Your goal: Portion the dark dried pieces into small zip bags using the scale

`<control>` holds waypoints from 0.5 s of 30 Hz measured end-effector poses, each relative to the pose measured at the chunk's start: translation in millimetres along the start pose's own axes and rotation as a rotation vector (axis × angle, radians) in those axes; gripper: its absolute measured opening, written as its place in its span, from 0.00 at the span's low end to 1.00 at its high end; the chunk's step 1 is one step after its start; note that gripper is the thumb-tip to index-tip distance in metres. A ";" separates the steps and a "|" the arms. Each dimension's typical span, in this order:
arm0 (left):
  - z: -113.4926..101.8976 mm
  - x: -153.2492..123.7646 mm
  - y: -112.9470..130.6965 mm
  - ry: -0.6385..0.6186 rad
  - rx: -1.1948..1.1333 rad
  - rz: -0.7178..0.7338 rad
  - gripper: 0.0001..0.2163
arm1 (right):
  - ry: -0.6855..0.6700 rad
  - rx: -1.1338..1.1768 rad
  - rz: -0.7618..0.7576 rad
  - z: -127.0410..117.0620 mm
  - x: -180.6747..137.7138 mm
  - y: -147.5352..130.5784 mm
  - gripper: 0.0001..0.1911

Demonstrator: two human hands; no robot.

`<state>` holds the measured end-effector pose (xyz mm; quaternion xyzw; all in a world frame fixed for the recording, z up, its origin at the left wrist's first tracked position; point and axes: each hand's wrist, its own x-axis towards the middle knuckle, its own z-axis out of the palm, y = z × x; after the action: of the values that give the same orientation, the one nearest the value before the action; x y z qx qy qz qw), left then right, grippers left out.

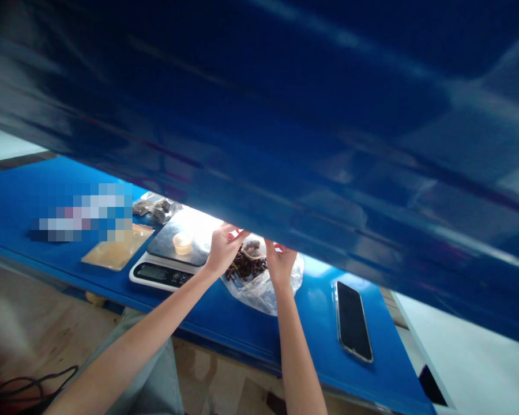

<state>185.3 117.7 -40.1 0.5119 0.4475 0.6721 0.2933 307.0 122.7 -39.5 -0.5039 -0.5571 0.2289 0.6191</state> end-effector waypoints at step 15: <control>-2.7 -1.1 0.4 -0.042 0.111 0.077 0.06 | -0.002 0.046 -0.002 -0.5 2.5 2.1 0.14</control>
<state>183.1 115.8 -40.5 0.5582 0.4579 0.6460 0.2477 308.7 125.5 -40.2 -0.4886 -0.5528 0.2418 0.6302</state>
